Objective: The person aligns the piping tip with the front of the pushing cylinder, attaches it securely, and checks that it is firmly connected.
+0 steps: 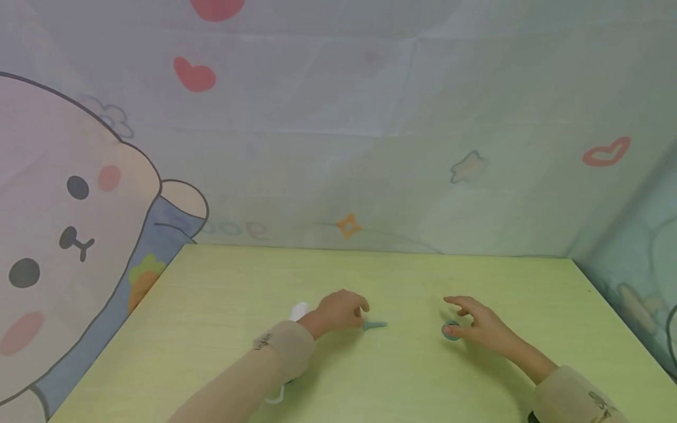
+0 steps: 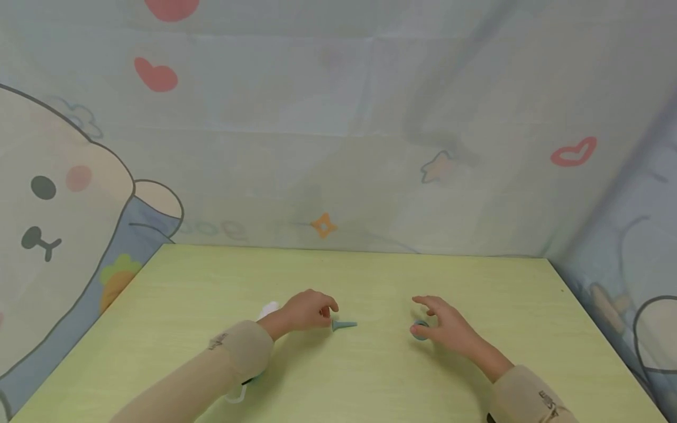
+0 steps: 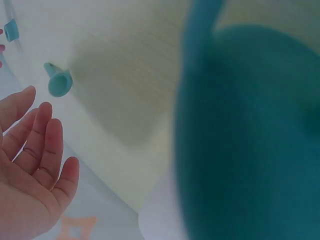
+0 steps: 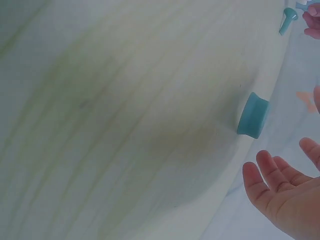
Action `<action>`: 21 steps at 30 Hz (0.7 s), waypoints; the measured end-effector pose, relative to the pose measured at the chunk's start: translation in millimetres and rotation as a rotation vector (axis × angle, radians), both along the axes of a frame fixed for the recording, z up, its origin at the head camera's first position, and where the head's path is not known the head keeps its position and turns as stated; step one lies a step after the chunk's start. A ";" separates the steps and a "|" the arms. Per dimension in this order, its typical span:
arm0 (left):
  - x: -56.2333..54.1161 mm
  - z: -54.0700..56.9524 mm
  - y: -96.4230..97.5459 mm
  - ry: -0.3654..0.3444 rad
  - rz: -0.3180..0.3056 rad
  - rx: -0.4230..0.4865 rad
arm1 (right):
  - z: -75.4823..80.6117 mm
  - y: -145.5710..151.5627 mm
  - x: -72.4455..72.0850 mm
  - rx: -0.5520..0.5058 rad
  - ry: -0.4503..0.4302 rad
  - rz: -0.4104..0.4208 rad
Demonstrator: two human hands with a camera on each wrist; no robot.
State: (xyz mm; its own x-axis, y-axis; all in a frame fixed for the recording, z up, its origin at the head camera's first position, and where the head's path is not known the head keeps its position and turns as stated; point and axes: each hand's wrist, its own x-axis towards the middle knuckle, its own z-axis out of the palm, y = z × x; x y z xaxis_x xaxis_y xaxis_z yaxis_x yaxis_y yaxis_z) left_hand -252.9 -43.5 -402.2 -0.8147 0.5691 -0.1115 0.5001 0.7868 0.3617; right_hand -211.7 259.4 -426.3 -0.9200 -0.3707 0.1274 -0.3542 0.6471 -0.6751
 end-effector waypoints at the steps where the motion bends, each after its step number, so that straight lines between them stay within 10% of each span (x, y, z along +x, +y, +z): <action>1: 0.0 -0.9 1.2 0.006 0.002 -0.002 | -0.1 0.3 0.0 -0.004 -0.006 0.000; 21: 9.7 -18.0 10.0 0.030 0.061 0.034 | -12.8 -1.5 -6.1 0.071 -0.063 0.000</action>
